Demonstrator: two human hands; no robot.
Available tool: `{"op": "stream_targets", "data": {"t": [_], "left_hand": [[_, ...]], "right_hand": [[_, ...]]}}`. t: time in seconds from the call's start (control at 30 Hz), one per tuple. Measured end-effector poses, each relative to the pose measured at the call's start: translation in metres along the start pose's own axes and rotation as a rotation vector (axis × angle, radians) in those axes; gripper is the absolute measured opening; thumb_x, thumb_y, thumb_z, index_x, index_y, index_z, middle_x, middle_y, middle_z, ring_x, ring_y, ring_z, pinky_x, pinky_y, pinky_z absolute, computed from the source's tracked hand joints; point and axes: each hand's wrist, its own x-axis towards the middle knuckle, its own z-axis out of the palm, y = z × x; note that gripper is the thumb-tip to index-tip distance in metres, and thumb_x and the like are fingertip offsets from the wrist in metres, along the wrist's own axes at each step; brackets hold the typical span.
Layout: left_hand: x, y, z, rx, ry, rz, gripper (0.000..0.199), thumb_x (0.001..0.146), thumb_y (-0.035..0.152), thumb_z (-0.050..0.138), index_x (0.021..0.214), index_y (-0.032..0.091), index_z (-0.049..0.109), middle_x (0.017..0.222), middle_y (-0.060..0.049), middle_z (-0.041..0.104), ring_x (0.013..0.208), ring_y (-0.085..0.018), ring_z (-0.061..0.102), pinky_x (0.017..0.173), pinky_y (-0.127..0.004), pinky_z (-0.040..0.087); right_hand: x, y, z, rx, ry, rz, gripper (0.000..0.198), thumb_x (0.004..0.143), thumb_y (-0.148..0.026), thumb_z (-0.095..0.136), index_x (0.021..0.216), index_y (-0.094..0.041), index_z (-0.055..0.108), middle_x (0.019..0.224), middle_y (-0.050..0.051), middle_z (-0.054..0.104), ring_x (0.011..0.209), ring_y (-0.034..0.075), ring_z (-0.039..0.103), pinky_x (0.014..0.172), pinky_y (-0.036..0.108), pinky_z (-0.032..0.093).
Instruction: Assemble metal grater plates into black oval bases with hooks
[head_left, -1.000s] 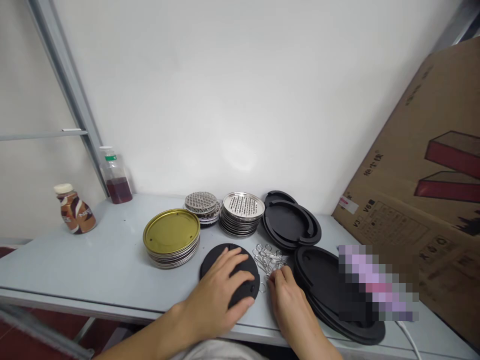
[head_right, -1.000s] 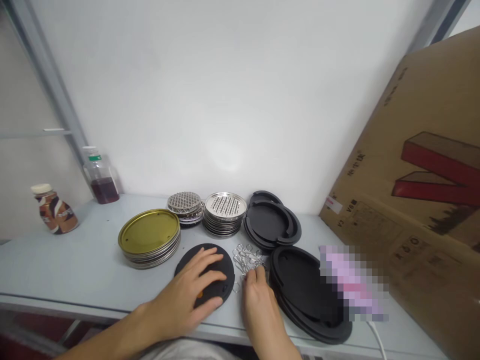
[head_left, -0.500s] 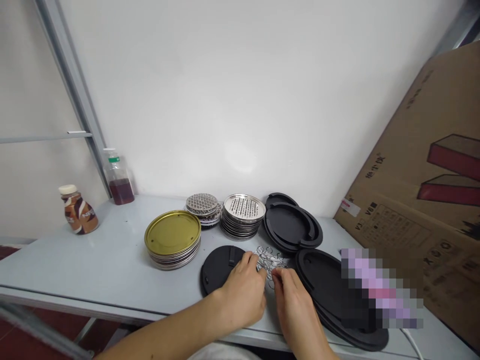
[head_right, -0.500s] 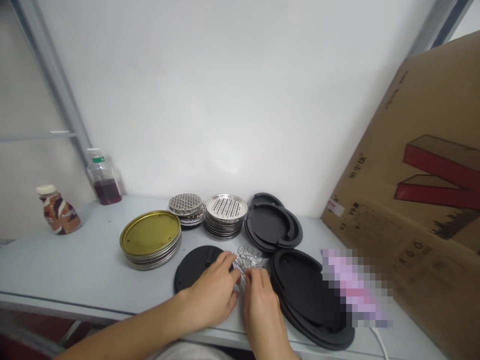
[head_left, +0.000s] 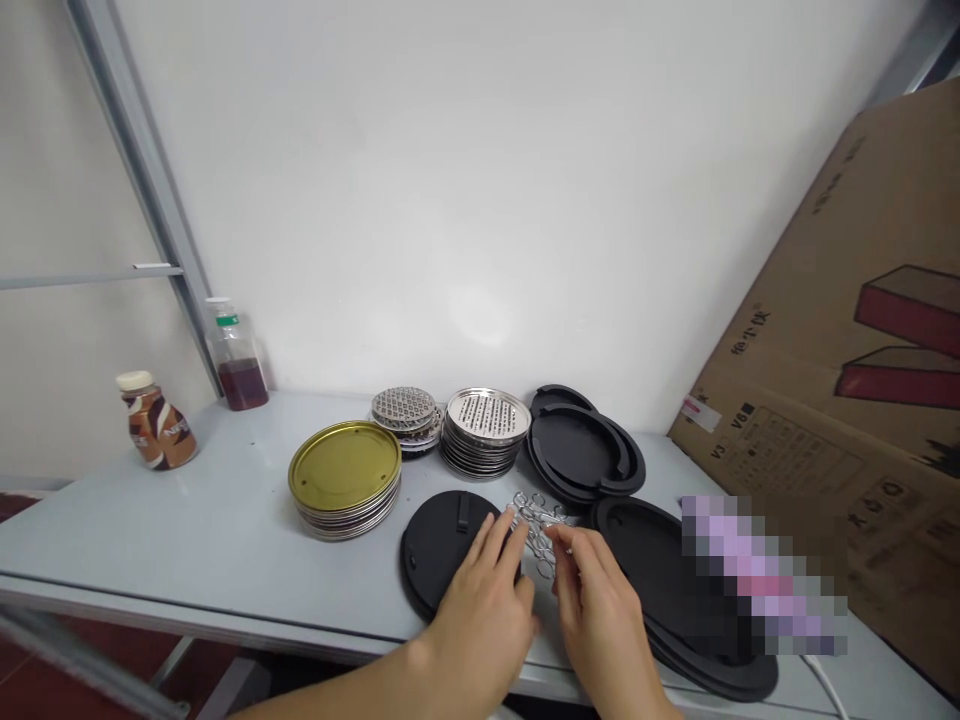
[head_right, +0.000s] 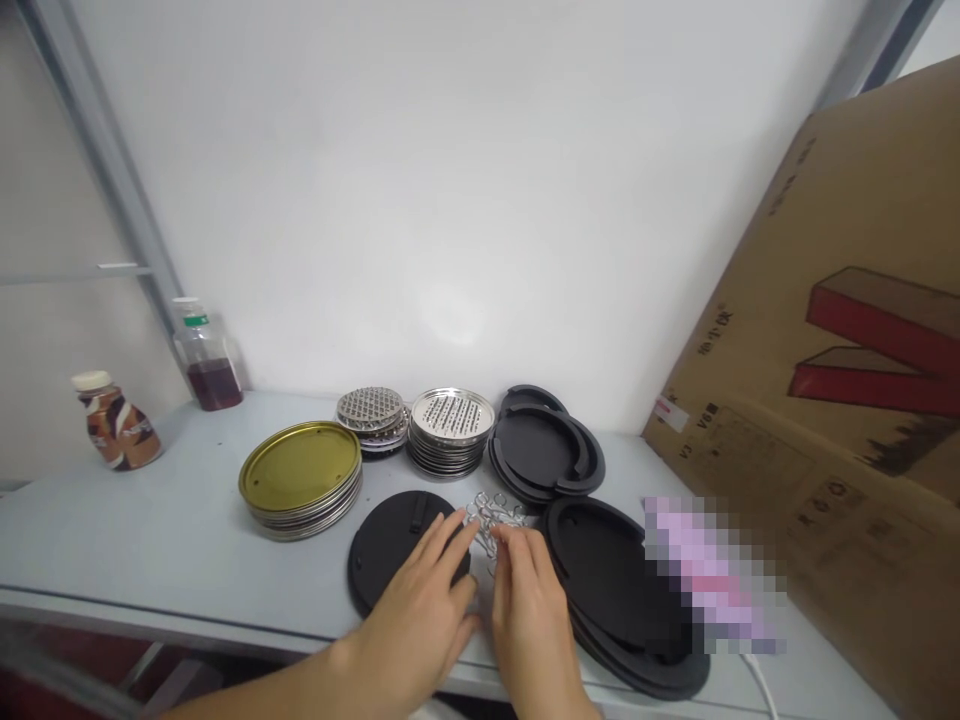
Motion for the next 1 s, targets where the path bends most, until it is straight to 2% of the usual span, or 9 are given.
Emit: {"op": "stream_targets", "data": {"t": [0.17,0.27,0.37,0.43,0.6,0.7,1.0], "left_hand": [[-0.001,0.003,0.007,0.059,0.066,0.152,0.033,0.097,0.036,0.055,0.106,0.009,0.071,0.142,-0.019,0.052,0.141,-0.035,0.037,0.118,-0.053,0.027],[0.012,0.0,0.001,-0.028,0.011,0.081,0.019,0.093,0.023,0.056,0.101,0.012,0.07,0.126,-0.015,0.062,0.128,-0.032,0.049,0.117,-0.054,0.025],[0.034,-0.009,-0.008,-0.161,-0.104,-0.057,0.021,0.087,0.017,0.06,0.105,0.014,0.069,0.111,-0.013,0.065,0.113,-0.03,0.055,0.106,-0.047,0.041],[0.048,-0.016,-0.01,-0.195,-0.15,-0.077,0.013,0.086,0.02,0.062,0.095,0.017,0.072,0.102,-0.01,0.066,0.106,-0.029,0.058,0.097,-0.041,0.048],[0.069,-0.023,0.001,-0.211,-0.22,-0.107,0.013,0.083,0.028,0.067,0.084,0.017,0.074,0.099,-0.013,0.066,0.104,-0.034,0.058,0.091,-0.045,0.049],[0.072,-0.023,0.007,-0.217,-0.254,-0.107,0.014,0.081,0.028,0.069,0.088,0.018,0.075,0.1,-0.014,0.066,0.105,-0.035,0.058,0.091,-0.046,0.048],[0.074,-0.028,-0.001,-0.228,-0.304,-0.096,0.015,0.081,0.032,0.072,0.087,0.019,0.076,0.098,-0.011,0.066,0.101,-0.03,0.06,0.09,-0.037,0.048]], "right_hand": [[0.002,0.004,-0.002,-0.027,0.026,-0.034,0.018,0.099,-0.018,0.041,0.108,-0.02,0.057,0.098,0.009,0.064,0.087,0.021,0.067,0.078,0.034,0.056],[0.003,0.007,-0.004,-0.041,0.041,-0.038,0.017,0.1,-0.02,0.042,0.108,-0.021,0.057,0.098,0.008,0.064,0.087,0.021,0.067,0.078,0.035,0.055],[0.004,0.007,-0.006,-0.046,0.052,-0.03,0.017,0.1,-0.021,0.042,0.107,-0.021,0.057,0.097,0.007,0.063,0.085,0.021,0.066,0.076,0.034,0.054],[0.004,0.007,-0.006,-0.043,0.053,-0.025,0.016,0.1,-0.021,0.042,0.106,-0.021,0.057,0.096,0.007,0.063,0.085,0.02,0.065,0.075,0.033,0.053],[0.006,0.007,-0.007,-0.021,0.057,-0.03,0.015,0.1,-0.023,0.043,0.104,-0.022,0.058,0.094,0.006,0.064,0.083,0.02,0.065,0.074,0.032,0.052],[0.006,0.006,-0.008,-0.01,0.06,-0.017,0.015,0.1,-0.024,0.044,0.103,-0.022,0.058,0.094,0.006,0.064,0.083,0.02,0.065,0.073,0.031,0.052],[0.005,0.005,-0.008,0.025,0.046,0.009,0.013,0.099,-0.023,0.045,0.1,-0.023,0.058,0.091,0.004,0.063,0.081,0.019,0.064,0.072,0.03,0.051]]}}
